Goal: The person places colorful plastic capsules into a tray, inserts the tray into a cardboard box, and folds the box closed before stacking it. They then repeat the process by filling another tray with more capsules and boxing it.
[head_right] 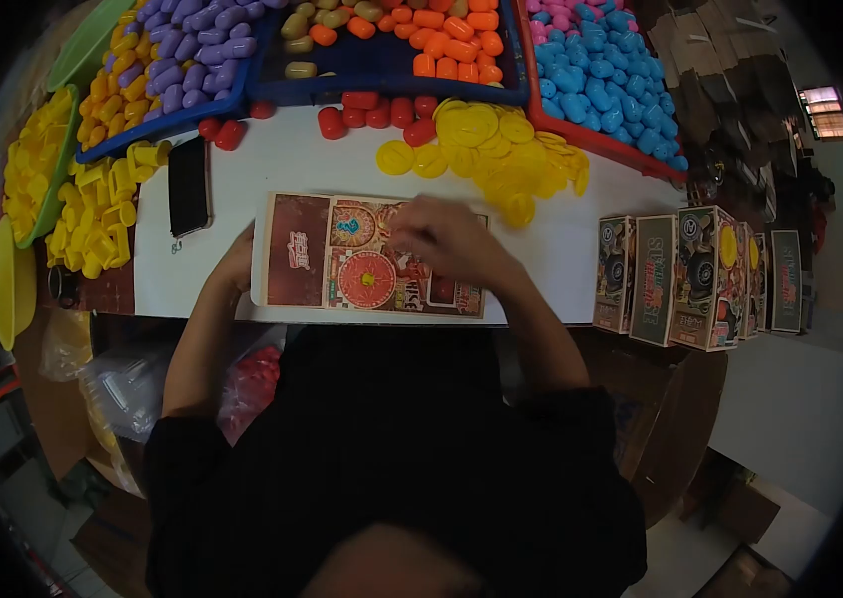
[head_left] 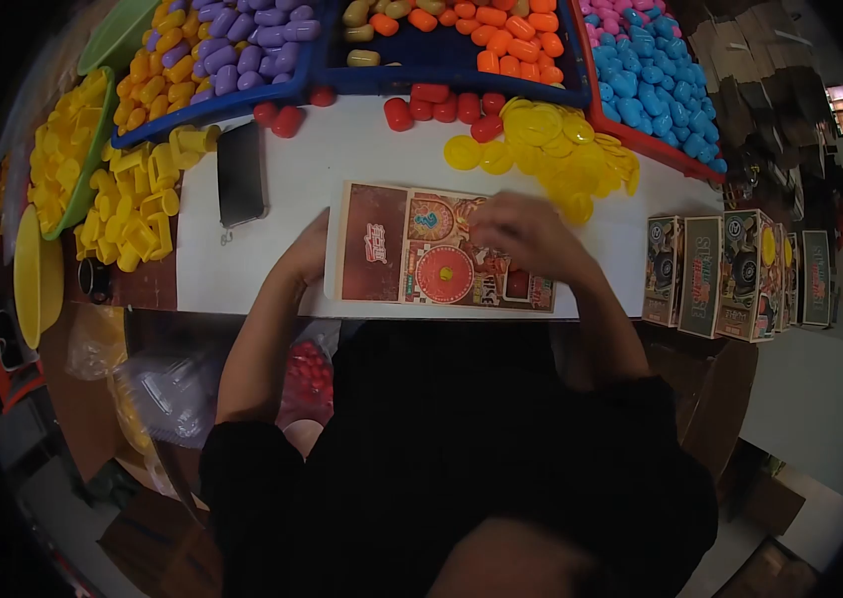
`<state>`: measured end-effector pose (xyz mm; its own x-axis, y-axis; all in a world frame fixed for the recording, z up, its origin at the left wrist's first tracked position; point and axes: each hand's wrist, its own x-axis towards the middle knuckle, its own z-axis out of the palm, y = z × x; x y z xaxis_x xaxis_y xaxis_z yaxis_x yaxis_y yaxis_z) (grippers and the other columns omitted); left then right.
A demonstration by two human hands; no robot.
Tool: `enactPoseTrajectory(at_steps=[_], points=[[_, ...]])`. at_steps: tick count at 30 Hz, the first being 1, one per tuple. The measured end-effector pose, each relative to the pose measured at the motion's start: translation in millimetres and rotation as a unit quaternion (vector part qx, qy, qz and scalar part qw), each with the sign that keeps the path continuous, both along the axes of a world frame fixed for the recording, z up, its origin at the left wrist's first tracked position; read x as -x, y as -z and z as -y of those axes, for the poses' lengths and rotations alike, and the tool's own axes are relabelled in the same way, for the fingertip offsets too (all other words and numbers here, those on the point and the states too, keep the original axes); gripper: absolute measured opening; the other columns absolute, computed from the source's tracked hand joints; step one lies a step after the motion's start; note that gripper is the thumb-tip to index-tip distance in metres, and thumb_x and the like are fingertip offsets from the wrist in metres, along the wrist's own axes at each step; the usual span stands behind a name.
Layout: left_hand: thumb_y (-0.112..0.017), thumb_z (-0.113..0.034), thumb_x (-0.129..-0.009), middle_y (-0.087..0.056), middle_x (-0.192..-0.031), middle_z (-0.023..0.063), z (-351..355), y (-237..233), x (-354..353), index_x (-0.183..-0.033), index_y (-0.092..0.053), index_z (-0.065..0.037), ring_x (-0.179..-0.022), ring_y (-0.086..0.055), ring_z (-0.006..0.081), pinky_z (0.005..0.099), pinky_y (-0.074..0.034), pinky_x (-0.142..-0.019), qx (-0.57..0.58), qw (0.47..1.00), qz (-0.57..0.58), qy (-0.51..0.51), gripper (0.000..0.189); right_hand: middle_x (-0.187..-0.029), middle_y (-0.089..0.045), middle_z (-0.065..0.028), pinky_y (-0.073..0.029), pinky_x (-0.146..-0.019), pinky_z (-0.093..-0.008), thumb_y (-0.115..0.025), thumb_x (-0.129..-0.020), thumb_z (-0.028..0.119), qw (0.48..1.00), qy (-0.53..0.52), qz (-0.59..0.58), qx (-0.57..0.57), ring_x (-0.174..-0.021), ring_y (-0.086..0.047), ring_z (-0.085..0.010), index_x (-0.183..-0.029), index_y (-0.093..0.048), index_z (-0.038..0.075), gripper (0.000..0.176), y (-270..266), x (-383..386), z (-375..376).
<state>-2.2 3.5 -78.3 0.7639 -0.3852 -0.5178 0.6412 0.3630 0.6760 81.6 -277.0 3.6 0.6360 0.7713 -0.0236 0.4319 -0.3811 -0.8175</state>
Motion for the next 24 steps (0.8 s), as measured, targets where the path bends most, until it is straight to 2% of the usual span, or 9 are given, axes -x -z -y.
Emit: enactPoseTrajectory(at_steps=[2, 4, 6, 9, 12, 16, 20, 22, 24], points=[[-0.056, -0.010, -0.086, -0.059, -0.104, 0.0107, -4.4, -32.9, 17.4, -0.116, -0.053, 0.001, -0.091, -0.057, 0.0173, 0.0302, -0.046, -0.080, -0.296, 0.886, 0.231, -0.273, 0.031, -0.078, -0.061, -0.0120, -0.047, -0.067, -0.0374, -0.065, -0.079, 0.017, 0.986, 0.084, 0.146, -0.006, -0.071, -0.059, -0.0273, -0.086, -0.065, 0.001, 0.018, 11.2, -43.6, -6.8], [-0.056, -0.005, -0.085, -0.059, -0.096, 0.0069, 2.1, -62.7, 43.8, -0.107, -0.057, -0.001, -0.088, -0.055, 0.0146, 0.0273, -0.043, -0.078, -0.315, 0.801, 0.330, -0.386, 0.023, -0.077, -0.062, -0.0134, -0.048, -0.067, -0.0391, -0.065, -0.078, 0.018, 0.975, 0.088, 0.202, 0.015, -0.070, -0.060, -0.0287, -0.084, -0.064, 0.000, 0.019, 16.1, -74.5, -23.5], [-0.064, -0.005, -0.077, -0.057, -0.093, 0.0079, 8.2, -89.2, 60.9, -0.106, -0.058, -0.004, -0.085, -0.055, 0.0201, 0.0296, -0.044, -0.079, -0.447, 0.727, 0.488, -0.181, 0.029, -0.085, -0.062, -0.0154, -0.049, -0.068, -0.0371, -0.064, -0.077, 0.020, 0.919, 0.023, 0.238, 0.314, -0.077, -0.062, -0.0289, -0.082, -0.064, 0.001, 0.020, 20.6, -85.6, -51.6], [-0.069, -0.008, -0.071, -0.055, -0.098, 0.0104, 42.2, -98.0, 61.7, -0.110, -0.057, -0.004, -0.089, -0.053, 0.0247, 0.0323, -0.044, -0.080, -0.483, 0.674, 0.558, -0.004, 0.040, -0.086, -0.062, -0.0167, -0.049, -0.069, -0.0392, -0.063, -0.076, 0.025, 0.886, 0.018, 0.276, 0.372, -0.078, -0.062, -0.0300, -0.080, -0.063, 0.000, 0.024, 41.9, -95.3, -73.9], [-0.071, -0.011, -0.069, -0.052, -0.102, 0.0115, 67.8, -65.8, 58.3, -0.113, -0.055, -0.004, -0.094, -0.051, 0.0269, 0.0348, -0.045, -0.080, -0.516, 0.658, 0.546, 0.046, 0.048, -0.084, -0.062, -0.0172, -0.050, -0.068, -0.0398, -0.064, -0.073, 0.022, 0.913, -0.020, 0.289, 0.286, -0.076, -0.061, -0.0320, -0.078, -0.063, 0.000, 0.022, 51.7, -102.9, -65.9], [-0.070, -0.013, -0.068, -0.051, -0.104, 0.0111, 95.8, -57.4, 34.0, -0.115, -0.054, -0.002, -0.095, -0.050, 0.0273, 0.0350, -0.044, -0.082, -0.524, 0.670, 0.525, -0.003, 0.051, -0.076, -0.057, -0.0111, -0.048, -0.065, -0.0355, -0.068, -0.072, 0.012, 0.969, 0.083, 0.225, 0.055, -0.068, -0.057, -0.0267, -0.082, -0.060, -0.001, 0.017, -17.8, -53.1, -23.4], [-0.070, -0.017, -0.068, -0.051, -0.106, 0.0102, 114.7, -55.4, 21.4, -0.112, -0.054, 0.000, -0.098, -0.050, 0.0270, 0.0362, -0.043, -0.083, -0.550, 0.658, 0.512, 0.035, 0.050, -0.088, -0.056, -0.0091, -0.047, -0.069, -0.0337, -0.070, -0.071, 0.007, 0.965, 0.056, 0.244, 0.081, -0.080, -0.056, -0.0248, -0.086, -0.060, 0.002, 0.019, -5.9, 1.8, 19.8], [-0.072, -0.022, -0.068, -0.053, -0.106, 0.0110, 110.1, -66.8, 19.2, -0.116, -0.054, -0.004, -0.096, -0.052, 0.0286, 0.0361, -0.044, -0.082, -0.618, 0.563, 0.545, 0.069, 0.054, -0.094, -0.056, -0.0085, -0.047, -0.071, -0.0332, -0.071, -0.069, 0.006, 0.963, 0.045, 0.257, 0.074, -0.086, -0.056, -0.0243, -0.088, -0.060, 0.003, 0.022, -0.2, 12.9, 29.5], [-0.071, -0.024, -0.069, -0.053, -0.111, 0.0102, 99.8, -73.8, 10.9, -0.113, -0.056, -0.004, -0.102, -0.050, 0.0274, 0.0374, -0.043, -0.084, -0.599, 0.579, 0.546, 0.092, 0.051, -0.103, -0.056, -0.0071, -0.046, -0.077, -0.0326, -0.075, -0.065, 0.006, 0.973, 0.072, 0.217, 0.039, -0.095, -0.053, -0.0241, -0.089, -0.060, 0.005, 0.028, -1.7, 18.2, 32.2]])
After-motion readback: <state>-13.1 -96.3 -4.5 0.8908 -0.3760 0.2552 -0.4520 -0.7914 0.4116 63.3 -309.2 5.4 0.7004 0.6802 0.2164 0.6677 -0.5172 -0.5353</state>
